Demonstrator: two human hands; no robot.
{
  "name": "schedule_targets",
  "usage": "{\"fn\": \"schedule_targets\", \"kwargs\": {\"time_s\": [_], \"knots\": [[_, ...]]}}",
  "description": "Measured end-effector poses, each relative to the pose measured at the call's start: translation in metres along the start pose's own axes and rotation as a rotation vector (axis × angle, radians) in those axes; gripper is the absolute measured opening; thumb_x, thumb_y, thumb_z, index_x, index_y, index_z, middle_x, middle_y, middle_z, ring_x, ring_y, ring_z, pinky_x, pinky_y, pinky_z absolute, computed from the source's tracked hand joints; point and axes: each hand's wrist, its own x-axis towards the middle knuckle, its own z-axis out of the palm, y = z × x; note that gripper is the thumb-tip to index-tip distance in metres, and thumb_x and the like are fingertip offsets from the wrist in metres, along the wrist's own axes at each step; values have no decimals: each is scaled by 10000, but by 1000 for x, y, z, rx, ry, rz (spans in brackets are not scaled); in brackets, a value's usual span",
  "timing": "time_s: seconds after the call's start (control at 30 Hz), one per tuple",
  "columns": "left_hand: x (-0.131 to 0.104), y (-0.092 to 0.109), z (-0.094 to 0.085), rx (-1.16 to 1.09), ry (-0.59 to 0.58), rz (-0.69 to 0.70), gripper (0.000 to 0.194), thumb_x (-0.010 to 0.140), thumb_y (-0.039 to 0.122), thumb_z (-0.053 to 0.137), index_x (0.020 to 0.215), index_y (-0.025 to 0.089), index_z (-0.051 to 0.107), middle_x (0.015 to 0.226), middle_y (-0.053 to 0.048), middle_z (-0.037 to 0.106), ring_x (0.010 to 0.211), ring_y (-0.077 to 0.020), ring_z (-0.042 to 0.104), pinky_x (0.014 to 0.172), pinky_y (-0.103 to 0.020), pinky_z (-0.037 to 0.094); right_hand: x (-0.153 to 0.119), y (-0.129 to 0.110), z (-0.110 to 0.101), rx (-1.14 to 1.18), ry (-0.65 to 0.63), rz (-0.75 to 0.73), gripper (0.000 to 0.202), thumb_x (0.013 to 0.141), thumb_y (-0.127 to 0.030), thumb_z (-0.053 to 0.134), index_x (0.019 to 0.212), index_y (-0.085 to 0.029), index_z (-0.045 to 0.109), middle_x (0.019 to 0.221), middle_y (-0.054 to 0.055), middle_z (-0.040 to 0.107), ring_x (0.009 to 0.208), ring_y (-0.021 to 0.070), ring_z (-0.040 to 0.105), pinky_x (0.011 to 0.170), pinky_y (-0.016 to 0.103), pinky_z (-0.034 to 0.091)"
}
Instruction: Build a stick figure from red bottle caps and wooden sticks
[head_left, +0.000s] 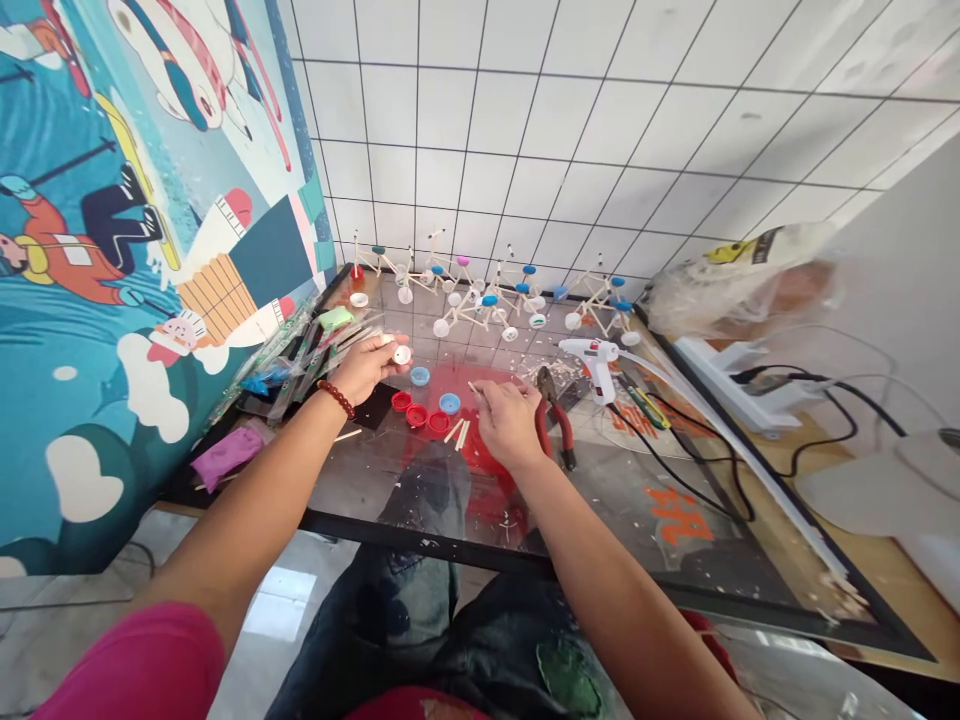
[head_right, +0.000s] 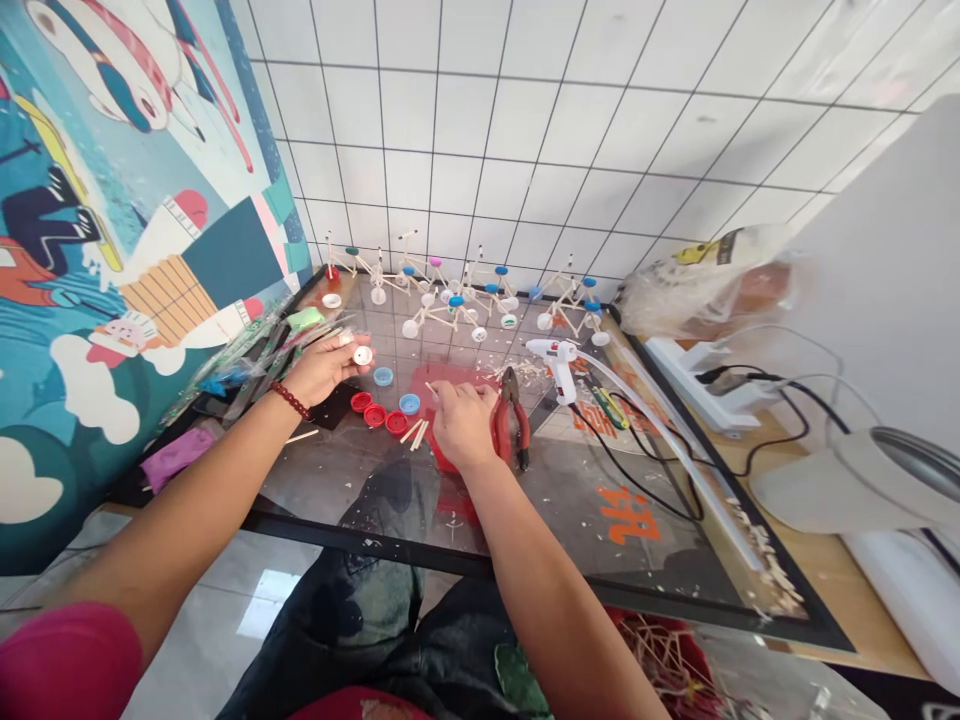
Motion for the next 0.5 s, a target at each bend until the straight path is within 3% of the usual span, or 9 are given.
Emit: {"fn": "schedule_targets", "kwargs": {"time_s": [0.13,0.3,0.5], "knots": [[-6,7,7,-245,-51,-140,85,844,156,660,881,94,705,910,-117,744,896,-198,724,852,-328,581,0,0,0,10,0,5,242,938,-143,455,1054,-210,656,911,58,750,892,225,599,864,369,235],[-5,1,11,-209,-45,-119,188,737,4,682,893,106,703,830,-71,721,771,-156,715,649,-219,557,0,1,0,3,-5,-2,239,942,-144,459,1052,-216,658,951,57,750,907,224,596,868,374,231],[-2,-1,13,-270,7,-146,271,712,-67,604,879,119,710,781,-45,683,736,-124,693,597,-173,528,0,2,1,-1,12,-22,236,939,-152,467,1064,-215,656,973,59,754,919,228,594,878,381,230]]}}
